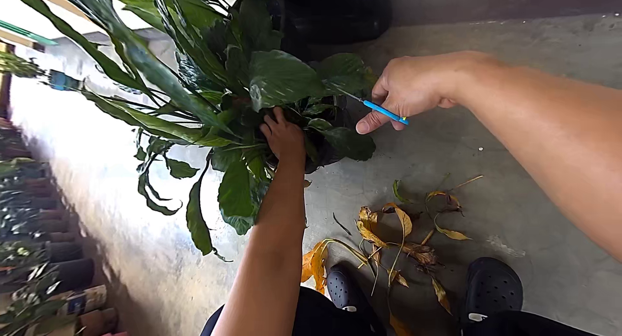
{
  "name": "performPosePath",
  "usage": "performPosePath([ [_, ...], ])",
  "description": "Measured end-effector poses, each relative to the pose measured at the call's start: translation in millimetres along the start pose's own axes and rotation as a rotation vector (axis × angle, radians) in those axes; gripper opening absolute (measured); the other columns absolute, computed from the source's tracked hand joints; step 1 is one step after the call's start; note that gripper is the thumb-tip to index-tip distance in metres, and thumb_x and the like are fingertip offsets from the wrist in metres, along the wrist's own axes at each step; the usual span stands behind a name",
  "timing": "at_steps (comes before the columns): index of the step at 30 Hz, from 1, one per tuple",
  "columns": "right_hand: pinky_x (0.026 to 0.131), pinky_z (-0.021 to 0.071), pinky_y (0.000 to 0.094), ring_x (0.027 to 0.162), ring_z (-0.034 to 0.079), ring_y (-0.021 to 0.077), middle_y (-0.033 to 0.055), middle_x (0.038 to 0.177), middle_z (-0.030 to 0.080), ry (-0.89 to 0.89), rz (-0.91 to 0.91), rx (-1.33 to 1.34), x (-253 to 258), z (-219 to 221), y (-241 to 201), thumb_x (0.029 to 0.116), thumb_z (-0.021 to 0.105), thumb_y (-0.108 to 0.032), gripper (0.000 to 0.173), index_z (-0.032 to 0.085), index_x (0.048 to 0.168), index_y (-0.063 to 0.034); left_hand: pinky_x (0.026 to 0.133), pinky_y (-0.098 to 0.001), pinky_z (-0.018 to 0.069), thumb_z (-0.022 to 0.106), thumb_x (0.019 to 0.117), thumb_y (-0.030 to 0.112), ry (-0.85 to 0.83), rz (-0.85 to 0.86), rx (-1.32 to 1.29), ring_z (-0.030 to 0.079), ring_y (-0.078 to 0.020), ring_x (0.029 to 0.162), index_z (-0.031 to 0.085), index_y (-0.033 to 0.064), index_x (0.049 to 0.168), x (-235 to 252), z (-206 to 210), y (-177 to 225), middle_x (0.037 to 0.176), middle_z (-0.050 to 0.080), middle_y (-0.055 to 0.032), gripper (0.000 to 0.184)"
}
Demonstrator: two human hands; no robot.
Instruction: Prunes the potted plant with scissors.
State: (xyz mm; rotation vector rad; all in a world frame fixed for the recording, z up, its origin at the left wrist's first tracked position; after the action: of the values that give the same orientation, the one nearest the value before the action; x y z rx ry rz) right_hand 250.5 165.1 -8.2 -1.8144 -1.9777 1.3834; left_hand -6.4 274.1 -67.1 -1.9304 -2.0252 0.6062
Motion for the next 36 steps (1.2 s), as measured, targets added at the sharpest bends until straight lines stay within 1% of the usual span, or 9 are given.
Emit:
performPosePath([
  [5, 0.054, 0.0389, 0.0291, 0.055, 0.049, 0.0072, -0.0018, 0.069, 0.066, 0.012, 0.012, 0.010, 1.8, -2.9, 0.8, 0.0846, 0.071, -0.066, 0.055, 0.074, 0.092, -0.0123, 0.117, -0.0590, 0.0346, 0.040, 0.1043, 0.011, 0.059, -0.063, -0.303, 0.036, -0.0425, 0.149, 0.049, 0.0013, 0.146, -20.3, -14.5, -11.2, 0.159, 0.039, -0.0237, 0.044],
  [15, 0.053, 0.0384, 0.0281, 0.055, 0.050, 0.0068, -0.0015, 0.069, 0.067, -0.002, -0.010, 0.009, 4.8, 4.2, -13.5, 0.0846, 0.073, -0.064, 0.052, 0.075, 0.090, -0.0130, 0.115, -0.0568, 0.0317, 0.055, 0.0976, 0.008, 0.271, 0.251, -0.301, 0.048, -0.0397, 0.135, 0.068, -0.0005, 0.114, -11.5, 8.9, -6.0, 0.135, 0.060, -0.0201, 0.022],
  [18, 0.054, 0.0392, 0.0285, 0.056, 0.051, 0.0074, -0.0012, 0.069, 0.067, -0.003, 0.003, 0.012, 2.8, 5.0, -11.7, 0.0841, 0.073, -0.063, 0.051, 0.074, 0.090, -0.0122, 0.118, -0.0405, 0.0288, 0.061, 0.0969, 0.006, -0.052, 0.176, -0.415, 0.044, -0.0298, 0.139, 0.062, -0.0057, 0.124, -17.9, -18.4, 3.9, 0.142, 0.054, -0.0229, 0.029],
  [20, 0.055, 0.0402, 0.0290, 0.057, 0.052, 0.0079, -0.0011, 0.071, 0.067, 0.012, 0.015, 0.003, 0.5, 1.7, -10.4, 0.0836, 0.074, -0.063, 0.052, 0.074, 0.090, -0.0119, 0.118, -0.0557, 0.0299, 0.073, 0.0867, 0.027, 0.384, 0.492, -0.429, 0.053, -0.0442, 0.131, 0.066, -0.0035, 0.122, -24.5, -5.6, -4.4, 0.132, 0.062, -0.0286, 0.047],
  [24, 0.054, 0.0386, 0.0293, 0.056, 0.050, 0.0075, -0.0011, 0.070, 0.067, 0.041, 0.030, 0.001, -2.4, -6.6, -6.5, 0.0862, 0.072, -0.062, 0.051, 0.073, 0.089, -0.0117, 0.119, -0.0731, 0.0075, 0.073, 0.0914, 0.031, 0.060, 0.552, -0.088, 0.021, -0.0516, 0.152, 0.046, 0.0077, 0.152, -87.0, -45.6, 0.1, 0.162, 0.036, -0.0214, 0.070],
  [27, 0.054, 0.0379, 0.0283, 0.056, 0.049, 0.0069, -0.0013, 0.071, 0.066, 0.066, 0.049, 0.023, -2.9, -13.8, -2.8, 0.0863, 0.071, -0.062, 0.051, 0.072, 0.092, -0.0119, 0.122, -0.0717, 0.0066, 0.061, 0.0957, 0.013, 0.187, 0.688, -0.055, 0.019, -0.0592, 0.150, 0.064, 0.0006, 0.133, -150.5, -68.2, -3.6, 0.152, 0.045, -0.0329, 0.040],
  [30, 0.054, 0.0395, 0.0284, 0.056, 0.050, 0.0073, -0.0011, 0.072, 0.067, 0.084, 0.056, 0.033, -2.2, -17.3, -3.2, 0.0864, 0.072, -0.062, 0.050, 0.073, 0.093, -0.0123, 0.111, -0.0860, 0.0117, 0.068, 0.0912, 0.005, 0.216, 0.968, -0.064, 0.031, -0.0611, 0.144, 0.078, 0.0106, 0.102, -219.1, -68.6, 6.1, 0.126, 0.069, -0.0224, 0.016],
  [34, 0.057, 0.0404, 0.0303, 0.058, 0.051, 0.0086, -0.0001, 0.072, 0.067, 0.064, 0.082, 0.006, -3.2, -13.5, 2.7, 0.0866, 0.073, -0.060, 0.050, 0.073, 0.093, -0.0110, 0.110, -0.0808, 0.0261, 0.069, 0.0904, 0.002, 0.030, 1.405, -0.112, 0.037, -0.0484, 0.147, 0.075, 0.0099, 0.102, -306.4, -51.1, 34.0, 0.150, 0.056, -0.0117, 0.016],
  [36, 0.056, 0.0395, 0.0316, 0.056, 0.049, 0.0095, 0.0004, 0.069, 0.064, 0.059, 0.085, -0.020, -2.7, -11.3, 6.5, 0.0863, 0.073, -0.061, 0.050, 0.073, 0.091, -0.0105, 0.113, -0.0819, 0.0180, 0.066, 0.0949, 0.008, -0.199, 1.581, -0.132, 0.028, -0.0480, 0.152, 0.076, 0.0104, 0.106, -339.7, -38.7, 43.9, 0.159, 0.046, -0.0096, 0.015],
])
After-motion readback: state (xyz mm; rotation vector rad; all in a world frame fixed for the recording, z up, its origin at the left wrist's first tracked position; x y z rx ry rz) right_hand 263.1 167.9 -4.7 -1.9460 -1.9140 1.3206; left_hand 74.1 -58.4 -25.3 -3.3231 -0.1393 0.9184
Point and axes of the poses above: each hand's wrist, its own x-axis towards the middle knuckle, its own z-axis out of the palm, y = z × x, the point moved 8 cm from there along x, towards the middle knuckle
